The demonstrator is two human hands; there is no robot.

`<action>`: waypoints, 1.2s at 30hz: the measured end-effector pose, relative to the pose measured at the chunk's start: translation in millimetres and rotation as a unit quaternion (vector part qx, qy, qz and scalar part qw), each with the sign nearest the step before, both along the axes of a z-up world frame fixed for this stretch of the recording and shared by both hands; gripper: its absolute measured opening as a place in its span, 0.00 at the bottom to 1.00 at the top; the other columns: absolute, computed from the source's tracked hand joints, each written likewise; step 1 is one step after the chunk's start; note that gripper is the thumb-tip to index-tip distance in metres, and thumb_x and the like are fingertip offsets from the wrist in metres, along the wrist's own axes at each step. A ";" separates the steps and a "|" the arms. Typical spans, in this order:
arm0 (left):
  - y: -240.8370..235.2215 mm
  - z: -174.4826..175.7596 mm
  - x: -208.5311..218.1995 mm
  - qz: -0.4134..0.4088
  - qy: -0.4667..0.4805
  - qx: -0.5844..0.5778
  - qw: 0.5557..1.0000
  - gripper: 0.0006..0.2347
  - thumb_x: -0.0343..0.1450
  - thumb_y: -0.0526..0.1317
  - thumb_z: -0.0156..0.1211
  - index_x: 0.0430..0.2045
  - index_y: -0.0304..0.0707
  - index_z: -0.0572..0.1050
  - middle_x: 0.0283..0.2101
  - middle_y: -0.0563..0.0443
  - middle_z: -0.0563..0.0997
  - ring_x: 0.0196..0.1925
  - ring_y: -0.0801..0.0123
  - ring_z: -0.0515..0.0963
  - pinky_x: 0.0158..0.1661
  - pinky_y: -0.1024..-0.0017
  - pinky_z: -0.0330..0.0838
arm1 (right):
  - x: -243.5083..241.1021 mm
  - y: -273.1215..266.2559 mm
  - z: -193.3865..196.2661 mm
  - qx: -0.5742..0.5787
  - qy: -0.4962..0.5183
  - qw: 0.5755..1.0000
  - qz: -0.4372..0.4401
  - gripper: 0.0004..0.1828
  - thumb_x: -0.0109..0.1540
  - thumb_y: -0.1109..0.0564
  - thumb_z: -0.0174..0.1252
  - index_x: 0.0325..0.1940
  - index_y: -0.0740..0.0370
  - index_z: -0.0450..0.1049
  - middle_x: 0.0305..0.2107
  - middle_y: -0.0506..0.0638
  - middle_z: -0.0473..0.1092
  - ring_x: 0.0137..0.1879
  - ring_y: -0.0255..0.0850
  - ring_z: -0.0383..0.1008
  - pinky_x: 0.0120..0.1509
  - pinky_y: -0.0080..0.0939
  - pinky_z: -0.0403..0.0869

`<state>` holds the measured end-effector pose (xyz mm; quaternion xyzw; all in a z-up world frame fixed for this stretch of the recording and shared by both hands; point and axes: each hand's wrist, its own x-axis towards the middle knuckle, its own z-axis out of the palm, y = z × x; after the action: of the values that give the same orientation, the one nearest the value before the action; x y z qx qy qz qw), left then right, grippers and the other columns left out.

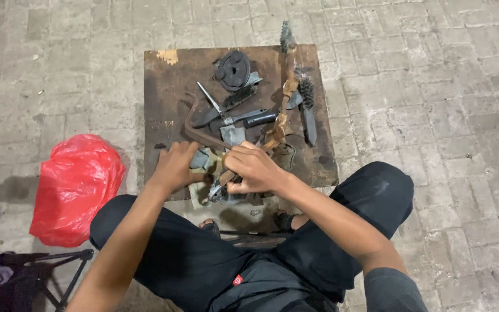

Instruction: The person sits on the floor and scrubs a rusty metal part with a wire brush. They rotate the object to clean different sides and then use a rag to wipe the surface. The person also handles a second rusty metal piece and a small metal rod during the process.

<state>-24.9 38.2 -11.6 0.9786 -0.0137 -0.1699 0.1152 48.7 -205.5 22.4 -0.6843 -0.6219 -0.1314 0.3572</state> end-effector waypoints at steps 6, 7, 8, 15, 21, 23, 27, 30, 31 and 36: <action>15.4 -11.5 12.9 0.076 -0.013 -0.051 0.996 0.31 0.63 0.53 0.73 0.58 0.42 0.68 0.54 0.41 0.78 0.60 0.47 0.73 0.55 0.41 0.67 | -0.8 1.9 -20.8 -0.009 -0.005 1.000 -0.006 0.17 0.50 0.52 0.65 0.34 0.60 0.65 0.25 0.52 0.63 0.33 0.50 0.68 0.42 0.47 0.69; 15.7 -11.2 13.8 0.072 -0.011 -0.050 0.996 0.31 0.63 0.53 0.73 0.58 0.42 0.68 0.54 0.41 0.78 0.60 0.47 0.73 0.55 0.41 0.67 | -1.3 2.1 -22.2 -0.008 -0.004 1.000 -0.010 0.17 0.50 0.52 0.65 0.34 0.60 0.65 0.25 0.52 0.63 0.33 0.50 0.68 0.42 0.47 0.69; 17.0 -10.3 15.2 0.098 -0.044 -0.021 0.994 0.31 0.62 0.53 0.73 0.56 0.39 0.69 0.51 0.40 0.78 0.58 0.48 0.74 0.52 0.42 0.69 | -0.7 3.3 -23.2 -0.006 -0.009 1.000 -0.009 0.17 0.49 0.53 0.65 0.35 0.60 0.66 0.25 0.53 0.64 0.33 0.50 0.68 0.42 0.47 0.69; -3.9 -2.8 5.3 0.182 -0.175 0.033 0.967 0.35 0.66 0.49 0.71 0.63 0.29 0.60 0.45 0.37 0.66 0.50 0.42 0.68 0.43 0.47 0.67 | 1.2 -2.3 -31.9 -0.060 -0.067 0.996 -0.009 0.20 0.47 0.52 0.65 0.38 0.57 0.65 0.26 0.51 0.64 0.35 0.48 0.67 0.45 0.45 0.67; -34.0 72.3 11.3 0.174 -0.136 -0.092 0.971 0.46 0.64 0.50 0.71 0.74 0.41 0.46 0.64 0.32 0.53 0.66 0.37 0.51 0.62 0.35 0.45 | -6.5 -23.0 -34.6 -0.142 -0.085 0.986 -0.001 0.25 0.47 0.51 0.68 0.43 0.60 0.66 0.29 0.54 0.68 0.39 0.50 0.71 0.49 0.47 0.68; -50.7 86.3 18.8 0.109 -0.079 -0.079 0.988 0.44 0.63 0.53 0.71 0.74 0.48 0.50 0.65 0.34 0.56 0.68 0.40 0.53 0.64 0.38 0.45 | -6.3 -34.1 -28.4 -0.167 -0.067 0.984 0.001 0.26 0.47 0.52 0.68 0.43 0.60 0.65 0.30 0.56 0.69 0.41 0.51 0.71 0.50 0.48 0.69; -51.4 27.8 30.6 -0.086 -0.037 -0.055 0.994 0.36 0.59 0.66 0.66 0.61 0.52 0.69 0.65 0.44 0.63 0.70 0.50 0.56 0.67 0.45 0.46 | -5.8 -51.1 -19.3 -0.169 -0.035 0.985 0.003 0.24 0.48 0.50 0.66 0.42 0.60 0.65 0.31 0.54 0.68 0.43 0.51 0.69 0.50 0.48 0.68; -54.9 1.5 36.5 -0.090 -0.037 -0.019 0.995 0.26 0.68 0.61 0.59 0.57 0.53 0.72 0.62 0.48 0.65 0.69 0.53 0.58 0.67 0.49 0.44 | 2.5 -61.0 -39.3 -0.122 -0.010 0.992 -0.003 0.21 0.52 0.48 0.60 0.42 0.61 0.64 0.33 0.55 0.65 0.44 0.54 0.68 0.47 0.50 0.67; -57.1 0.6 36.2 -0.091 -0.033 -0.023 0.995 0.26 0.68 0.61 0.59 0.57 0.53 0.72 0.62 0.48 0.65 0.69 0.53 0.58 0.67 0.49 0.44 | 5.0 -66.1 -41.6 -0.125 -0.006 0.992 -0.003 0.21 0.52 0.48 0.60 0.42 0.61 0.64 0.33 0.55 0.65 0.44 0.54 0.68 0.47 0.50 0.67; -70.0 3.5 41.7 -0.092 -0.075 -0.023 0.993 0.18 0.72 0.56 0.57 0.53 0.54 0.72 0.59 0.50 0.63 0.67 0.53 0.55 0.63 0.50 0.45 | 19.1 -96.8 -20.7 -0.109 0.028 0.988 -0.106 0.37 0.49 0.25 0.71 0.36 0.56 0.66 0.30 0.51 0.63 0.43 0.50 0.67 0.49 0.52 0.68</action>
<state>16.8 -31.9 -8.2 0.9803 -0.1158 -0.1057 0.1203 67.8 -302.3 1.7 -0.7847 -0.5459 -0.0812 0.2821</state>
